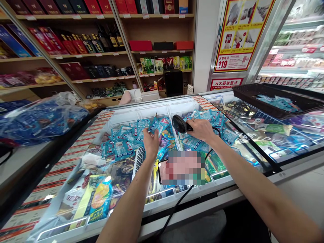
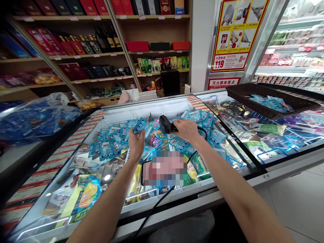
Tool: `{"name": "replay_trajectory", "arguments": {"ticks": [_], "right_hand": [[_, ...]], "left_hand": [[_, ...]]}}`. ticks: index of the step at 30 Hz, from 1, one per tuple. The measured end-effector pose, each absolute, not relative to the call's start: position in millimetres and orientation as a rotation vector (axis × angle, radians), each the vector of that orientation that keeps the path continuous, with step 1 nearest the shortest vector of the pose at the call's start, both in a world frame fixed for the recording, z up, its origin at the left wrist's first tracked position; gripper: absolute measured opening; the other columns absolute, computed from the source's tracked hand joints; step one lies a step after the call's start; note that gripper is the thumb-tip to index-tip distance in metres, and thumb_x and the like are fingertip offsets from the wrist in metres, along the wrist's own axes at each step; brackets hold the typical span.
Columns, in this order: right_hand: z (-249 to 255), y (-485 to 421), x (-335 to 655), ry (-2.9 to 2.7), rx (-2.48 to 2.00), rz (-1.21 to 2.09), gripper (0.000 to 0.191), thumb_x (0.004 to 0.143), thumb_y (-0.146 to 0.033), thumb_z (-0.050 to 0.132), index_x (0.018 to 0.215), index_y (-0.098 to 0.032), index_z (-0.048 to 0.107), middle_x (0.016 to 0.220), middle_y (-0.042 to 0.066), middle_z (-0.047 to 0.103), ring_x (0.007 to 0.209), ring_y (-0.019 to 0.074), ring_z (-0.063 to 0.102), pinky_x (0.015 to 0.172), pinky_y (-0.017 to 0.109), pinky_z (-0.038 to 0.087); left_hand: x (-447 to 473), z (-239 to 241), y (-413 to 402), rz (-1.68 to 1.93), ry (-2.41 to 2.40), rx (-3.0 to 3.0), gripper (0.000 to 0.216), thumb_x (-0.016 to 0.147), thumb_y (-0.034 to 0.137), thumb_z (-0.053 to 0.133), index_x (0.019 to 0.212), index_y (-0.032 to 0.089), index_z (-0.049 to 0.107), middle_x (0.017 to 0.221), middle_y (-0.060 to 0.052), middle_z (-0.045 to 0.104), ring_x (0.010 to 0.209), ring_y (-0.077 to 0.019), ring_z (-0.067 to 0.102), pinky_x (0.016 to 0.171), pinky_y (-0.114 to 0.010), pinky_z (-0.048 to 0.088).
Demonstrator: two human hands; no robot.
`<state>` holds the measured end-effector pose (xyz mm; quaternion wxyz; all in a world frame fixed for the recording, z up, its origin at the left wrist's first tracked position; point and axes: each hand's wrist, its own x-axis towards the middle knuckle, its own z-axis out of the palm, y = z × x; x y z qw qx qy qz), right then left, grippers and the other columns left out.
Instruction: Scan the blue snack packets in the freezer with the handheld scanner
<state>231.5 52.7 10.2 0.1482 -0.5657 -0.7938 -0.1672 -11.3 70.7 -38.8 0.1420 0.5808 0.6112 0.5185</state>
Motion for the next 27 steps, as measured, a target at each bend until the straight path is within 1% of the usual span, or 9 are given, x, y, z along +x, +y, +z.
{"name": "replay_trajectory", "arguments": {"ticks": [4, 6, 9, 12, 14, 16, 19, 22, 27], "right_hand": [[17.6, 62.6, 236.8, -2.209, -1.704, -0.516, 0.033, 0.084, -0.04, 0.051, 0.109, -0.02, 0.059, 0.095, 0.007, 0.067, 0.087, 0.0224, 0.061, 0.064, 0.028, 0.033], [16.8, 62.3, 239.2, -2.159, -1.733, -0.515, 0.034, 0.084, -0.04, 0.051, 0.11, -0.02, 0.058, 0.096, 0.007, 0.067, 0.088, 0.0229, 0.061, 0.064, 0.028, 0.033], [9.7, 57.3, 244.2, -2.104, -1.798, -0.468, 0.037, 0.084, -0.043, 0.053, 0.113, -0.02, 0.057, 0.1, 0.008, 0.067, 0.091, 0.0233, 0.061, 0.064, 0.028, 0.034], [1.9, 53.6, 250.4, -2.099, -1.835, -0.438, 0.037, 0.083, -0.047, 0.053, 0.109, -0.02, 0.058, 0.098, 0.008, 0.067, 0.088, 0.0234, 0.062, 0.063, 0.028, 0.034], [-0.6, 53.9, 253.8, -2.079, -1.844, -0.434, 0.036, 0.084, -0.048, 0.051, 0.106, -0.02, 0.059, 0.097, 0.008, 0.068, 0.087, 0.0232, 0.062, 0.063, 0.029, 0.035], [-1.0, 55.5, 256.4, -2.043, -1.853, -0.433, 0.036, 0.086, -0.048, 0.049, 0.107, -0.021, 0.059, 0.098, 0.008, 0.068, 0.087, 0.023, 0.062, 0.063, 0.029, 0.035], [-0.6, 58.1, 259.4, -2.018, -1.857, -0.428, 0.038, 0.086, -0.049, 0.048, 0.109, -0.02, 0.058, 0.098, 0.008, 0.068, 0.087, 0.0229, 0.062, 0.063, 0.028, 0.035], [-1.8, 59.6, 262.0, -2.017, -1.859, -0.421, 0.037, 0.086, -0.049, 0.049, 0.11, -0.021, 0.057, 0.099, 0.008, 0.068, 0.087, 0.0227, 0.062, 0.064, 0.028, 0.036], [-4.1, 60.4, 264.0, -2.009, -1.86, -0.422, 0.036, 0.087, -0.048, 0.048, 0.109, -0.021, 0.057, 0.099, 0.009, 0.067, 0.089, 0.0232, 0.061, 0.065, 0.029, 0.037]], "left_hand": [[-25.1, -37.0, 75.7, 1.455, 2.066, 1.733, 0.037, 0.081, 0.04, 0.052, 0.11, 0.017, 0.048, 0.084, -0.006, 0.061, 0.078, -0.0227, 0.06, 0.074, -0.036, 0.046], [-31.3, -37.0, 77.6, 1.397, 2.181, 1.776, 0.044, 0.08, 0.036, 0.053, 0.118, 0.013, 0.046, 0.094, -0.011, 0.061, 0.09, -0.0263, 0.059, 0.082, -0.04, 0.046], [-33.6, -35.9, 75.0, 1.434, 2.33, 1.886, 0.071, 0.076, 0.031, 0.059, 0.136, 0.007, 0.031, 0.125, -0.022, 0.047, 0.118, -0.0332, 0.045, 0.098, -0.047, 0.036], [-28.3, -33.1, 68.7, 1.443, 2.372, 2.061, 0.077, 0.076, 0.033, 0.061, 0.141, 0.012, 0.026, 0.144, -0.022, 0.028, 0.132, -0.0383, 0.027, 0.104, -0.055, 0.027], [-22.4, -32.1, 66.2, 1.368, 2.193, 2.292, 0.061, 0.082, 0.035, 0.055, 0.137, 0.018, 0.036, 0.144, -0.016, 0.033, 0.132, -0.0353, 0.029, 0.104, -0.053, 0.027], [-15.0, -33.0, 66.6, 1.236, 1.898, 2.523, 0.043, 0.088, 0.034, 0.046, 0.129, 0.022, 0.046, 0.136, -0.012, 0.046, 0.127, -0.029, 0.039, 0.104, -0.048, 0.031], [-0.6, -36.1, 71.8, 1.048, 1.529, 2.686, 0.037, 0.092, 0.034, 0.038, 0.125, 0.023, 0.05, 0.128, -0.008, 0.055, 0.12, -0.0226, 0.048, 0.102, -0.042, 0.035], [15.0, -37.2, 81.3, 0.927, 1.318, 2.717, 0.042, 0.093, 0.034, 0.035, 0.131, 0.021, 0.045, 0.133, -0.007, 0.053, 0.125, -0.0202, 0.045, 0.104, -0.039, 0.036], [34.0, -34.3, 103.6, 0.666, 1.104, 2.791, 0.047, 0.095, 0.034, 0.027, 0.139, 0.021, 0.035, 0.145, -0.005, 0.04, 0.137, -0.0196, 0.029, 0.11, -0.04, 0.03]]}}
